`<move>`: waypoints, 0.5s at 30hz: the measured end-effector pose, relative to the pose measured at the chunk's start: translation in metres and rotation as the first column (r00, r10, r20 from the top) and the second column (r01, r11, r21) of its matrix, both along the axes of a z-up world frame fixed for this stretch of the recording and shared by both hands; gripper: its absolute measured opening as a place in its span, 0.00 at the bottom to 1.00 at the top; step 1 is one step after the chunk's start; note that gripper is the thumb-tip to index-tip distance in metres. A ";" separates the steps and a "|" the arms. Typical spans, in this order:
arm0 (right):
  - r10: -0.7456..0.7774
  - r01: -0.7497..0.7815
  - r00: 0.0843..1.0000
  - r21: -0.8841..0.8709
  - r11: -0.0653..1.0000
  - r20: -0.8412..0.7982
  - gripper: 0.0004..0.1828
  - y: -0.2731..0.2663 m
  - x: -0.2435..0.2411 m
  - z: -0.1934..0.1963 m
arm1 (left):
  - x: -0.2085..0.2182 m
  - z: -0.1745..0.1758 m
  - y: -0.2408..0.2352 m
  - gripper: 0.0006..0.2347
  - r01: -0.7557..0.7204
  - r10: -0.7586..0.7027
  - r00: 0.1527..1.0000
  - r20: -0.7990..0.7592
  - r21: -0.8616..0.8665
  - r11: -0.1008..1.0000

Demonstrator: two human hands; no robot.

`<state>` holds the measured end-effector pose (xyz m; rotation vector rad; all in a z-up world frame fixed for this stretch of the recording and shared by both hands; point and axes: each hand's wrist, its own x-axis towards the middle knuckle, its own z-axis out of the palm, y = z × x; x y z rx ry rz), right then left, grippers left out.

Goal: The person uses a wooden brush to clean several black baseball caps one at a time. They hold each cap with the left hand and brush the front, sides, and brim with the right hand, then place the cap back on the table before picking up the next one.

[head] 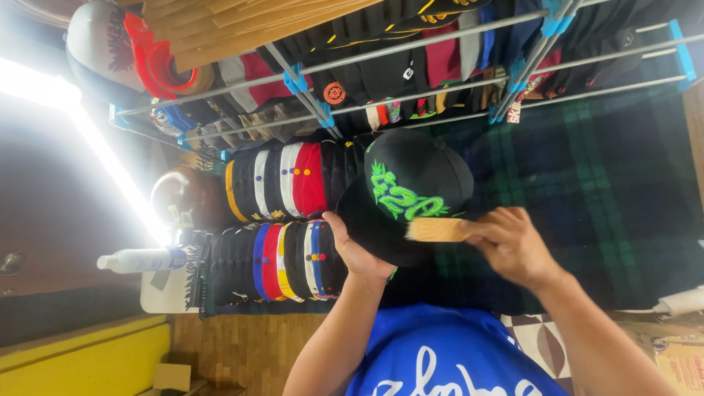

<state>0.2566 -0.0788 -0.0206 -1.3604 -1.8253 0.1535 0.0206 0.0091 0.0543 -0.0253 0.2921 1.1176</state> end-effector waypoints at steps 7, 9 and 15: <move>-0.189 0.174 0.982 -0.382 0.908 -0.001 0.12 -0.035 0.042 -0.057 | -0.011 -0.016 0.013 0.40 -0.022 0.029 0.997 -0.077 0.091 0.996; -0.098 -0.010 0.943 -0.320 0.947 -0.317 0.07 -0.037 0.008 -0.030 | -0.006 -0.029 0.013 0.42 -0.001 -0.007 0.990 -0.143 -0.049 0.999; -0.275 0.258 0.953 -0.133 0.957 -0.128 0.09 0.021 -0.085 0.051 | 0.011 -0.055 -0.002 0.43 0.303 0.062 0.796 -0.602 0.485 0.820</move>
